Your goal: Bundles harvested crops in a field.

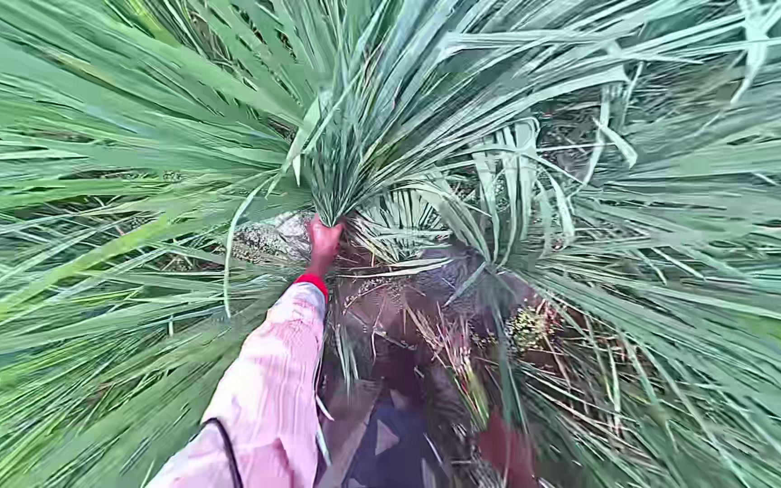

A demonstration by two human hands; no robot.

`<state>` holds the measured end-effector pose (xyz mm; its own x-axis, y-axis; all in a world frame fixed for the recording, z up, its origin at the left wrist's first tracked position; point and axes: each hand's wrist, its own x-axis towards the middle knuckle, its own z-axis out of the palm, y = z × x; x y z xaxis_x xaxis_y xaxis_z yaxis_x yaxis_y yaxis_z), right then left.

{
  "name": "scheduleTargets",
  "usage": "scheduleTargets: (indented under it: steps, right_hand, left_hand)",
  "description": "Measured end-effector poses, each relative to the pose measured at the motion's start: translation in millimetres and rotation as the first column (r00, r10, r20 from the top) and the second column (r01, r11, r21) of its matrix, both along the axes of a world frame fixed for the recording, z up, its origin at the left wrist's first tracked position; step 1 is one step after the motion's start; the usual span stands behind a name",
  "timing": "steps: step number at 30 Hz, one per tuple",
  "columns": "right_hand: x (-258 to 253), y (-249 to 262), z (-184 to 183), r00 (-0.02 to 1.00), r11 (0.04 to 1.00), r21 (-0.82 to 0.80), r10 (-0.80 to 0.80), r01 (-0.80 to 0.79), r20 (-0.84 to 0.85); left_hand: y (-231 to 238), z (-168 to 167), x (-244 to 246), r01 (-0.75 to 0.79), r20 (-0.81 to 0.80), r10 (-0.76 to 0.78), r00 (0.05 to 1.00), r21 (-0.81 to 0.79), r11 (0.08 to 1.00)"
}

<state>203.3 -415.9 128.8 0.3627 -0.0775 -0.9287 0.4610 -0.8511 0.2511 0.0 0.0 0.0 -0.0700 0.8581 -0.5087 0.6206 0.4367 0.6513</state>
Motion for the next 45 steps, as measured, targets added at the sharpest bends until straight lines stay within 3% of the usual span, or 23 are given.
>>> scheduleTargets:
  steps: [3, 5, 8, 10, 13, 16, 18, 21, 24, 26, 28, 31, 33, 35, 38, 41, 45]
  right_hand:
    - [14.0, 35.7, 54.6, 0.983, 0.984, -0.048, 0.173, -0.170, 0.062]
    - [24.6, 53.5, 93.3, 0.952, 0.956, -0.005, 0.291, -0.292, 0.091]
    - [52.0, 91.2, 141.7, 0.836, 0.842, 0.045, 0.526, -0.538, 0.153]
    - [69.8, 132.2, 179.6, 0.712, 0.710, 0.121, 0.649, -0.693, 0.268]
    - [77.5, 217.3, 248.0, 0.442, 0.432, 0.118, 0.809, -0.894, 0.387]
    - [65.5, 302.8, 325.4, 0.197, 0.152, 0.132, 0.859, -0.980, 0.473]
    - [62.3, 337.3, 363.7, 0.004, -0.081, 0.126, 0.827, -0.989, 0.563]
    - [63.3, 377.1, 406.7, -0.262, -0.477, 0.104, 0.637, -0.872, 0.725]
    - [45.5, 393.7, 450.9, -0.359, -0.638, 0.098, 0.547, -0.764, 0.756]
    - [36.8, 395.4, 466.5, -0.434, -0.750, 0.081, 0.464, -0.657, 0.772]
    - [32.5, 396.1, 469.5, -0.427, -0.841, 0.106, 0.372, -0.530, 0.824]
    - [8.0, 392.2, 467.3, -0.378, -0.868, 0.248, 0.422, -0.429, 0.824]
    - [-22.7, 390.4, 469.8, -0.403, -0.874, 0.296, 0.448, -0.385, 0.798]
    - [-41.8, 391.9, 456.4, -0.386, -0.912, 0.283, 0.386, -0.298, 0.838]
    - [-52.6, 396.1, 428.7, -0.323, -0.944, 0.267, 0.319, -0.195, 0.891]
    - [-57.4, 399.0, 411.3, -0.326, -0.944, 0.288, 0.325, -0.159, 0.888]
    - [-69.1, 408.0, 408.4, -0.325, -0.939, 0.331, 0.343, -0.095, 0.881]
  left_hand:
    - [9.5, 60.0, -31.2, -0.143, 0.066, 0.138, 0.988, 0.072, 0.987]
    - [15.0, 116.4, -55.4, -0.254, 0.198, 0.232, 0.952, 0.091, 0.963]
    - [47.2, 189.8, -86.1, -0.411, 0.403, 0.340, 0.849, 0.101, 0.906]
    - [67.9, 242.8, -105.6, -0.371, 0.500, 0.285, 0.818, 0.080, 0.925]
    - [96.0, 309.5, -121.2, -0.252, 0.585, 0.221, 0.780, -0.030, 0.967]
    - [123.7, 362.6, -104.8, -0.181, 0.754, 0.184, 0.631, -0.088, 0.980]
    - [125.8, 391.6, -82.8, -0.122, 0.845, 0.156, 0.512, -0.108, 0.987]
    - [123.2, 428.0, -57.6, 0.010, 0.931, 0.116, 0.347, -0.127, 0.992]
    - [120.8, 442.7, -37.9, 0.138, 0.983, 0.043, 0.177, -0.068, 0.988]
    - [112.2, 454.0, -31.2, 0.201, 0.986, 0.013, 0.164, -0.046, 0.978]
    - [106.1, 467.9, -23.4, 0.253, 0.991, -0.021, 0.133, -0.014, 0.967]
    - [86.2, 488.6, -13.1, 0.251, 0.993, -0.024, 0.114, -0.006, 0.968]
    - [65.5, 501.3, -19.4, 0.195, 0.971, -0.053, 0.233, 0.006, 0.981]
    - [48.9, 506.1, -21.3, 0.148, 0.971, 0.020, 0.237, -0.056, 0.987]
    - [35.1, 484.4, -17.7, 0.071, 0.980, 0.190, 0.063, -0.194, 0.978]
    - [26.4, 460.8, -24.6, 0.107, 0.960, 0.259, -0.106, -0.247, 0.963]
    - [25.5, 462.0, -40.4, 0.132, 0.964, 0.239, -0.119, -0.223, 0.966]
